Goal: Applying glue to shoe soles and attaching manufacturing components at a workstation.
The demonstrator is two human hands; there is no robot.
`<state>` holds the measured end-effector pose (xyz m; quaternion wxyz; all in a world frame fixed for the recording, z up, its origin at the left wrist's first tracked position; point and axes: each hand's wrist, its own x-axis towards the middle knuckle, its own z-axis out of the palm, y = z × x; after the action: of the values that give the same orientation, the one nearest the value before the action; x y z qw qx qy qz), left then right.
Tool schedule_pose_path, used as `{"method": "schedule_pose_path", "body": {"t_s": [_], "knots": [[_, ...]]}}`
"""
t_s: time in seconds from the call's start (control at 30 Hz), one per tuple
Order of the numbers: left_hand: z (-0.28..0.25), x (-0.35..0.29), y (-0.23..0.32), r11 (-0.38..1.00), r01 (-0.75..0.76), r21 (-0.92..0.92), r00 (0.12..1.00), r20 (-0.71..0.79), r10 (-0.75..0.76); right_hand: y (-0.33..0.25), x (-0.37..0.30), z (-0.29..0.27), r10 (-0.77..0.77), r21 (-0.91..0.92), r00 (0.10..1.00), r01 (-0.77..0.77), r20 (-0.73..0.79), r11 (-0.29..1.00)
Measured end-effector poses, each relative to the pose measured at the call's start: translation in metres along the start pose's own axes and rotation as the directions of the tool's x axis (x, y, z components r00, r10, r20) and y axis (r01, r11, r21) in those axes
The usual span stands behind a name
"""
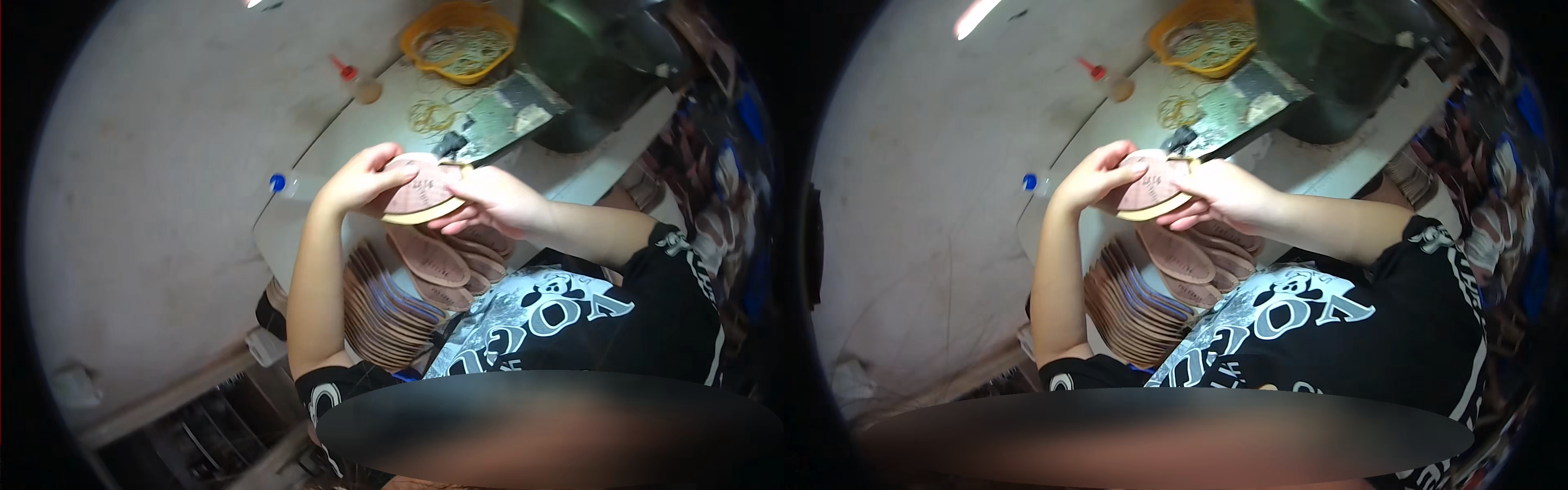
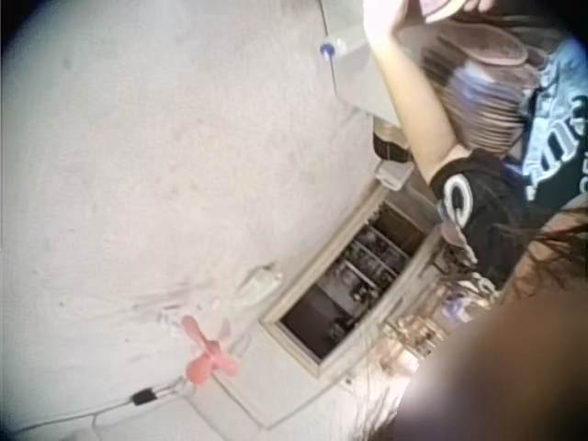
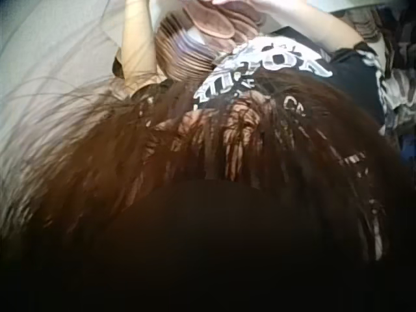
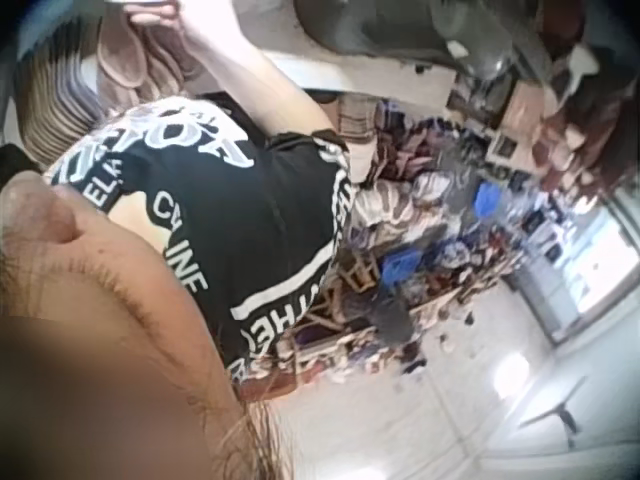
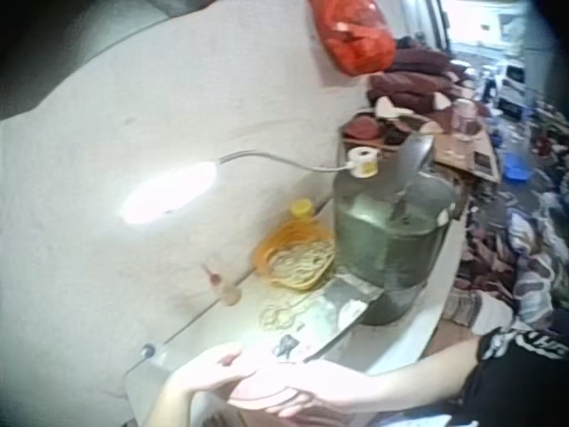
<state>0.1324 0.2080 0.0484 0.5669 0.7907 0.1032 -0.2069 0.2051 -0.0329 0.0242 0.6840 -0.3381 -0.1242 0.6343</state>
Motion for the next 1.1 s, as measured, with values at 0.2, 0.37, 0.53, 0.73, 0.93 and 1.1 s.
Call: {"method": "schedule_pose_path", "body": {"t_s": [0.2, 0.37, 0.53, 0.73, 0.93, 1.1], "knots": [[0.008, -0.006, -0.002, 0.988, -0.026, -0.155, 1.0, -0.011, 0.025, -0.008, 0.0, 0.009, 0.036, -0.076, 0.998, -0.04, -0.053, 0.996], [0.008, -0.006, -0.007, 0.967, -0.016, -0.254, 1.0, -0.014, 0.013, -0.011, 0.001, 0.009, 0.067, -0.083, 0.997, -0.069, -0.027, 0.994], [0.013, -0.012, -0.006, 0.955, 0.047, -0.294, 0.997, -0.046, -0.064, -0.013, 0.001, 0.012, 0.054, -0.076, 0.993, -0.062, -0.103, 0.995], [0.019, -0.022, -0.003, 0.957, 0.065, -0.282, 0.993, -0.074, -0.09, -0.013, 0.004, 0.013, 0.054, -0.096, 0.989, -0.067, -0.14, 0.993], [0.032, -0.03, -0.002, 0.994, 0.041, -0.101, 0.987, -0.151, -0.056, -0.015, 0.005, 0.005, 0.075, -0.173, 0.985, -0.102, -0.154, 0.98], [0.043, -0.038, 0.002, 0.989, 0.141, -0.043, 0.958, -0.248, -0.147, -0.016, 0.007, 0.001, 0.08, -0.235, 0.987, -0.111, -0.137, 0.966]]}}
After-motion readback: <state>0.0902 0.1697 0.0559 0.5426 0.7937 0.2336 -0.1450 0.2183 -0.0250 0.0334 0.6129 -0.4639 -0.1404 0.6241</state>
